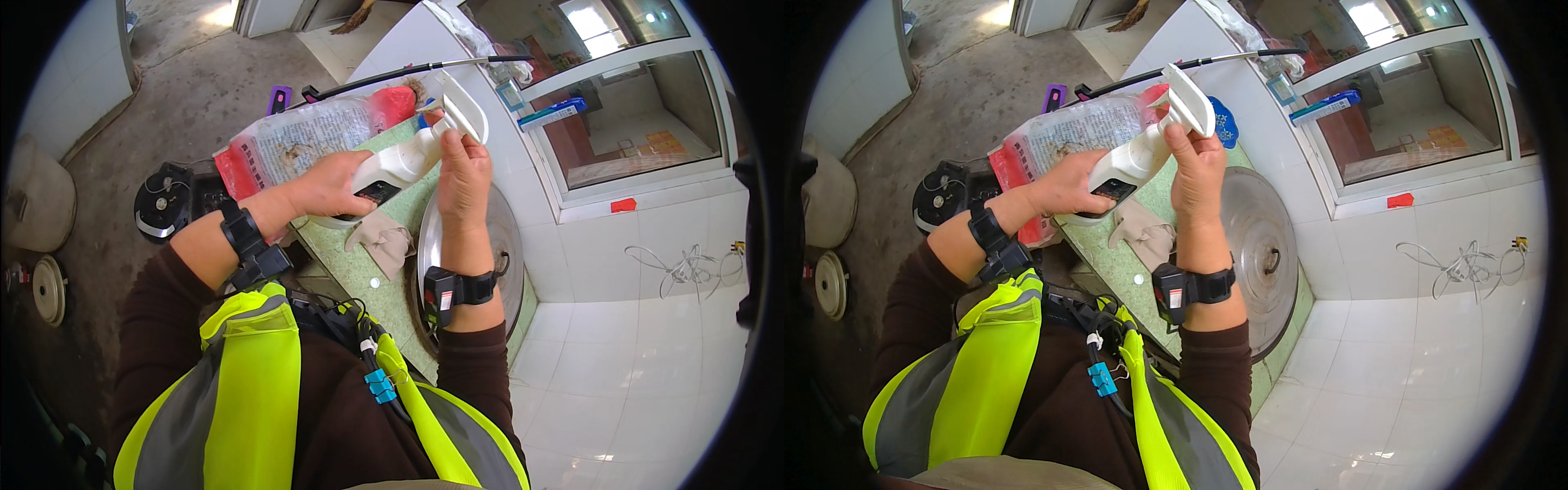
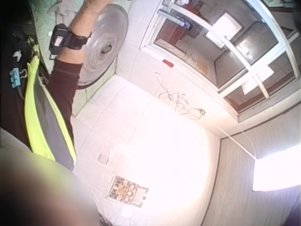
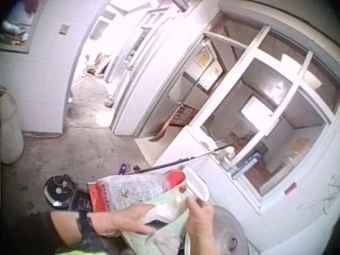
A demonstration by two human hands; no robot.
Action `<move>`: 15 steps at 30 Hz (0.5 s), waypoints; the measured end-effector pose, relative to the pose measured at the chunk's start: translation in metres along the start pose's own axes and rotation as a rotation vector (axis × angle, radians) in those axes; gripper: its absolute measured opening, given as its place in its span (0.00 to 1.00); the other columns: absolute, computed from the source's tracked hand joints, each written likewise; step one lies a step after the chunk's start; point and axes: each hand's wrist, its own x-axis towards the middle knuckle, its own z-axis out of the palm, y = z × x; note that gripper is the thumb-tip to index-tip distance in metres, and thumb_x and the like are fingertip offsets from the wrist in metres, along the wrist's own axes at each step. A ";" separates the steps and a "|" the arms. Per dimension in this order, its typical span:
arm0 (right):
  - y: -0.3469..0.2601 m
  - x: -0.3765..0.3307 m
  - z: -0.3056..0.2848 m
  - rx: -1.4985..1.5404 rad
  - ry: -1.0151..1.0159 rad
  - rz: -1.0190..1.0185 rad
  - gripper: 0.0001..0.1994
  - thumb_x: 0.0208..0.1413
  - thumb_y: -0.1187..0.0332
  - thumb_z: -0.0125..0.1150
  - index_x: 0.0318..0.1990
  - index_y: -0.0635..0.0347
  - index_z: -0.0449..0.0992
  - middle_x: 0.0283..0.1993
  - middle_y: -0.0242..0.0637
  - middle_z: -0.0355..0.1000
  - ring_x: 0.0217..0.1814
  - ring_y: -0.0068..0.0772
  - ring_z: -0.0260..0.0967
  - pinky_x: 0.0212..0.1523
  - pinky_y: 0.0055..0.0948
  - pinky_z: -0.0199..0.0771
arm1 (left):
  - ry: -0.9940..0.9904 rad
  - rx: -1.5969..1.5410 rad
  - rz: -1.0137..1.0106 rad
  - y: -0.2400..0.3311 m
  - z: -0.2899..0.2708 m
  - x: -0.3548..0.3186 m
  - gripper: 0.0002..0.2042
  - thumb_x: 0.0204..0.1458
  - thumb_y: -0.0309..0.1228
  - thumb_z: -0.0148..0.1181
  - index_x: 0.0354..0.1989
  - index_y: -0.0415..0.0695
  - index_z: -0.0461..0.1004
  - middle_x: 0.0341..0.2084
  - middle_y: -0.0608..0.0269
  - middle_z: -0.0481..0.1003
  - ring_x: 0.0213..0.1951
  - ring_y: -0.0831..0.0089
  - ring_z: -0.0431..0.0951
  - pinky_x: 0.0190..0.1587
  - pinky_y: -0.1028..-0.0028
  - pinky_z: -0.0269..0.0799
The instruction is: The person assembles two white spray bottles on a cluttered countertop. They pick up a spray nozzle, attach it to a bottle, and use a small tool to tighten the nozzle. They repeat the process with a second bottle, securing the nozzle and placing the bottles on the counter.
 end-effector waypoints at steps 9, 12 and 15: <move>0.010 -0.001 -0.006 0.037 -0.009 0.099 0.19 0.56 0.63 0.59 0.52 0.62 0.69 0.47 0.31 0.70 0.46 0.24 0.66 0.51 0.28 0.62 | 0.156 0.266 0.102 -0.009 0.009 0.008 0.22 0.31 0.36 0.64 0.36 0.36 0.70 0.29 0.44 0.73 0.35 0.48 0.74 0.38 0.59 0.69; 0.002 -0.001 -0.015 0.078 -0.089 0.114 0.18 0.58 0.67 0.54 0.54 0.64 0.69 0.50 0.33 0.71 0.49 0.27 0.67 0.54 0.31 0.62 | 0.081 0.210 0.042 -0.010 0.002 0.008 0.21 0.31 0.35 0.63 0.35 0.37 0.71 0.29 0.44 0.73 0.34 0.48 0.74 0.38 0.60 0.69; -0.001 0.002 -0.021 0.035 -0.178 0.116 0.17 0.58 0.67 0.54 0.53 0.64 0.69 0.51 0.36 0.72 0.52 0.27 0.66 0.55 0.30 0.61 | 0.036 0.150 0.044 -0.011 -0.003 0.008 0.20 0.31 0.35 0.63 0.35 0.38 0.71 0.29 0.45 0.73 0.34 0.49 0.74 0.38 0.61 0.69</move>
